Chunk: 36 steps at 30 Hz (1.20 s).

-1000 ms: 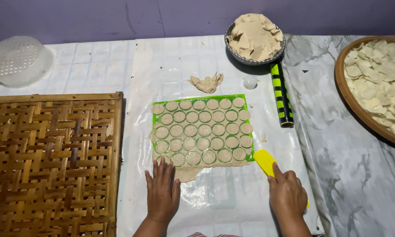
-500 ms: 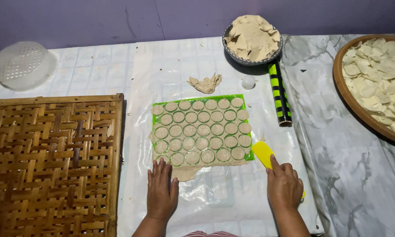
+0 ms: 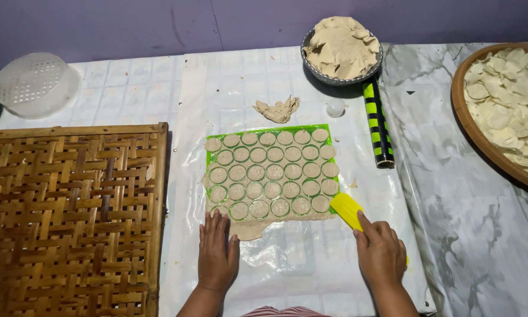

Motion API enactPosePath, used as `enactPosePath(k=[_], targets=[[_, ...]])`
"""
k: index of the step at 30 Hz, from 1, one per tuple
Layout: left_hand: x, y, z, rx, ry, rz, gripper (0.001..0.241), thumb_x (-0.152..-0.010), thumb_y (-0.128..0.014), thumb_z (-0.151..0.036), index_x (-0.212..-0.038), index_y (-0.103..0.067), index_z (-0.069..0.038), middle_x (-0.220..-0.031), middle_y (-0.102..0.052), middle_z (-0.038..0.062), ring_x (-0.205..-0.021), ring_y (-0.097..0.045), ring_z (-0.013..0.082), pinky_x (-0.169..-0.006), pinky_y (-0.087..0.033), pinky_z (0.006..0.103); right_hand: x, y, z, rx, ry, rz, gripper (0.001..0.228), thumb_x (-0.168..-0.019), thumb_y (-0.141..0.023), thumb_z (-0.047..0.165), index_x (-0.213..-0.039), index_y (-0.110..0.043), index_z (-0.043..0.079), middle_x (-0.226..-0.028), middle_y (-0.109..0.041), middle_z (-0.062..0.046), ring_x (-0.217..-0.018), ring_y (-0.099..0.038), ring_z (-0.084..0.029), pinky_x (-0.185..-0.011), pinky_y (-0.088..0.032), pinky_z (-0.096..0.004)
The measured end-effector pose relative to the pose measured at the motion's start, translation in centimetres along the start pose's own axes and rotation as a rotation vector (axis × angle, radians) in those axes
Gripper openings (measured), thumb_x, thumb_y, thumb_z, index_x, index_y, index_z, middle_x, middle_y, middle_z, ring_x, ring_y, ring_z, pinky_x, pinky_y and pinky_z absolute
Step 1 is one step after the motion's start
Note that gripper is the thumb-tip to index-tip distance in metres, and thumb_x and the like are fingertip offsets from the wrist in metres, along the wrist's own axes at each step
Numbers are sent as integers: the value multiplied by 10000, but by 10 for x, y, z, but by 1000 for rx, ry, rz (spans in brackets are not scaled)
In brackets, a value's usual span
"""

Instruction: Cutting small circles from a flattened piece of dough using a scraper and placing them onto a bamboo tray for drying or storage.

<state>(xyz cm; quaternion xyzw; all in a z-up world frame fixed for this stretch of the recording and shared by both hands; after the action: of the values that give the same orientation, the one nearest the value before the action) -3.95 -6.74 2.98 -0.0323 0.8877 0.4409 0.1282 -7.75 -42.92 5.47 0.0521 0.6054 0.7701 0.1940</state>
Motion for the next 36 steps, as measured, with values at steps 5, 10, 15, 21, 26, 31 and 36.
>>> enactPosePath(k=[5,10,15,21,26,31,36], targets=[[-1,1,0,14,-5,-5,530,-961,-566,-219,-1431,-491,16,-1594,-384,217,-1542,-232,396,-1235,-160,536,23,5,1,-4,-37,23,495,-843,-764,252,-1331,-694,295,-934,-649,-2,-893,-649,-203,-774,-493,-387],[-1,3,-1,11,10,0,541,-959,-561,-220,-1442,-485,11,-1594,-388,209,-1541,-234,392,-1234,-160,525,40,10,21,6,-5,39,492,-846,-761,245,-1333,-689,267,-929,-650,-7,-870,-651,-212,-758,-497,-392],[0,1,1,26,-9,-15,536,-969,-557,-222,-1443,-479,16,-1596,-385,217,-1543,-237,393,-1241,-163,525,46,10,24,-104,78,1,490,-833,-763,222,-1317,-699,246,-910,-645,-21,-830,-643,-215,-731,-498,-383],[0,2,1,53,-8,-33,531,-981,-550,-210,-1454,-470,17,-1592,-392,219,-1547,-240,396,-1242,-167,526,46,3,45,-58,82,21,497,-826,-770,212,-1315,-691,242,-917,-648,-29,-846,-640,-224,-727,-499,-379],[1,2,3,75,-2,-49,538,-983,-554,-206,-1462,-458,21,-1593,-395,217,-1545,-245,396,-1245,-169,523,66,10,66,-114,329,28,508,-800,-772,217,-1302,-690,234,-901,-651,-34,-804,-637,-219,-674,-486,-383],[1,2,2,85,6,-50,540,-984,-550,-205,-1466,-455,19,-1596,-398,211,-1545,-249,389,-1246,-173,518,63,6,58,-193,299,-2,501,-819,-766,206,-1313,-682,220,-902,-642,-44,-816,-640,-225,-689,-504,-387],[0,1,3,85,12,-46,542,-996,-535,-215,-1473,-447,27,-1597,-392,210,-1545,-241,387,-1246,-173,517,42,6,57,-198,-2,-32,559,-861,-730,131,-1408,-633,197,-961,-653,-50,-870,-665,-254,-701,-538,-404]])
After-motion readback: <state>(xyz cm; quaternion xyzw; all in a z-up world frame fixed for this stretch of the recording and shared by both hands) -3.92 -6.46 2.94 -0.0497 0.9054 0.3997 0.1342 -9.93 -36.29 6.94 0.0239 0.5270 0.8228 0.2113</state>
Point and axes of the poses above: each hand's wrist, its own x-axis away from the middle knuckle, its own y-axis out of the back of the hand, z = x × y, the point moved 2 cm from there along -x, towards the middle knuckle
